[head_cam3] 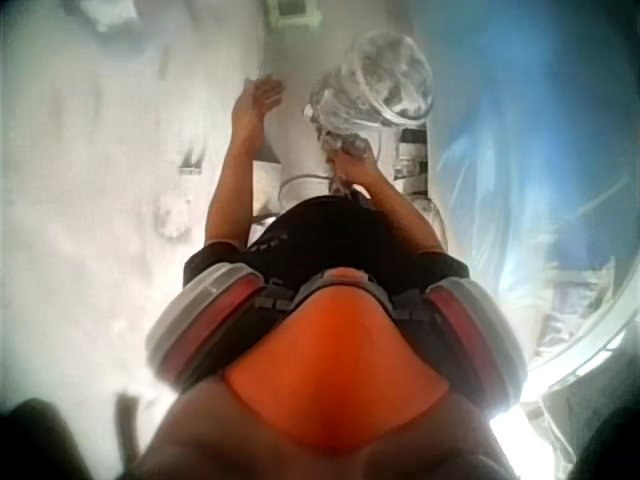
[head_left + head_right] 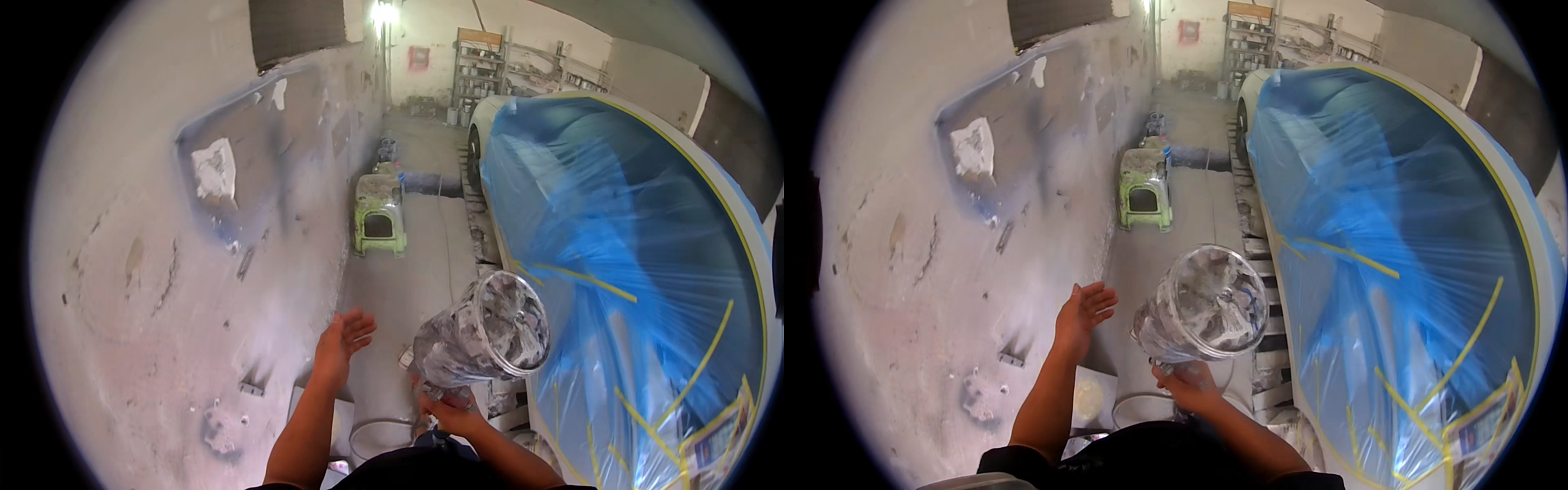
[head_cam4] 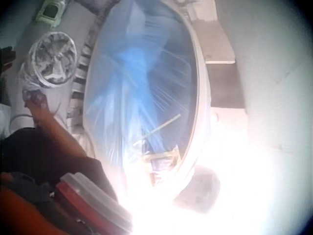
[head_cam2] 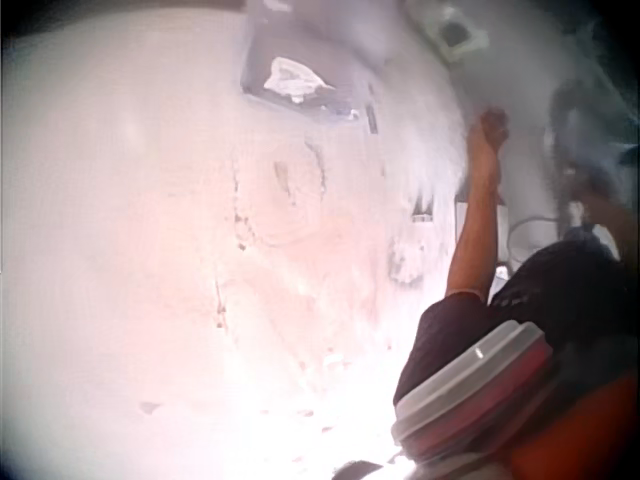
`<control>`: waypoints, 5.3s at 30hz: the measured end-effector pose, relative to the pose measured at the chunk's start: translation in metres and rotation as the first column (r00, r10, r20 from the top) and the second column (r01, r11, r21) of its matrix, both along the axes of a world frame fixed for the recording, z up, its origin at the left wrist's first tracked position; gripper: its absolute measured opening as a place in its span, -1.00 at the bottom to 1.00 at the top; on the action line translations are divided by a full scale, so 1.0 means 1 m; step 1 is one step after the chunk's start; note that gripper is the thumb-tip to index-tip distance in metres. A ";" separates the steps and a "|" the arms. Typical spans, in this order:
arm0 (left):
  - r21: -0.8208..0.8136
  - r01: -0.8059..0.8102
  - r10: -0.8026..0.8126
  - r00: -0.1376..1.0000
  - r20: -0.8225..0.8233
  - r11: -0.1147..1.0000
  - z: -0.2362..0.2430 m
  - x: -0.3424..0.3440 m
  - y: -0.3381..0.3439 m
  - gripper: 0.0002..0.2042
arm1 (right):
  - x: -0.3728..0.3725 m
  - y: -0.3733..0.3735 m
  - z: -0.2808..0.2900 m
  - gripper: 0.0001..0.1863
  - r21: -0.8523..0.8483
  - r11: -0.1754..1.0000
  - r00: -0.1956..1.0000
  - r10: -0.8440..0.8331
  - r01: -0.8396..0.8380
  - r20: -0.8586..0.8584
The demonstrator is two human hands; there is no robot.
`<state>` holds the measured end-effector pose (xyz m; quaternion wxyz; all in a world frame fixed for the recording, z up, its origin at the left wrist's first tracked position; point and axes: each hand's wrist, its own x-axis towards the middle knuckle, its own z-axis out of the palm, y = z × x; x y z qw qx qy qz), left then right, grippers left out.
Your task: The person uses a spray gun to apply paint to the rear bumper of a car that is masked with blue plastic and yellow tape. They walk around the vehicle to cover different angles, then move to a shelf area to pour liquid from a white bottle into the spray gun's container before returning to continue spraying the bumper.
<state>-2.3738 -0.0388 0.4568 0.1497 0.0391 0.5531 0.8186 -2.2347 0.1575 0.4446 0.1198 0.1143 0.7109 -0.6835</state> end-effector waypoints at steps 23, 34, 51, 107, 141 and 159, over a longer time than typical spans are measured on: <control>-0.501 0.369 -0.509 0.843 -0.175 0.783 -0.083 -0.321 0.219 -0.34 | -0.475 0.143 0.053 -0.63 -0.171 0.854 0.814 -0.520 0.492 -0.259; -0.415 0.243 -0.395 0.855 -0.335 0.877 -0.044 -0.607 0.296 -0.70 | -0.731 0.202 0.100 -0.48 -0.194 0.874 0.717 -0.478 0.446 -0.507; -0.357 0.132 -0.309 0.808 -0.501 0.925 -0.025 -0.960 0.541 -0.70 | -1.076 0.447 0.126 -0.40 -0.310 0.908 0.645 -0.419 0.283 -0.638; -0.731 0.370 -0.273 0.928 0.255 0.573 -0.278 -1.745 0.631 -0.45 | -2.007 0.754 0.030 -0.58 -0.162 0.922 0.862 -0.385 0.350 -0.328; -0.589 0.613 -0.602 0.758 0.251 0.526 -0.228 -2.057 0.943 -0.39 | -2.290 0.886 -0.038 -0.47 -0.317 0.935 0.903 -0.269 0.161 -0.335; -0.852 0.032 -0.518 0.806 -0.287 0.523 -0.207 -2.437 1.125 -0.62 | -2.540 1.122 0.126 -0.51 -0.400 0.797 0.543 -0.602 0.452 -0.586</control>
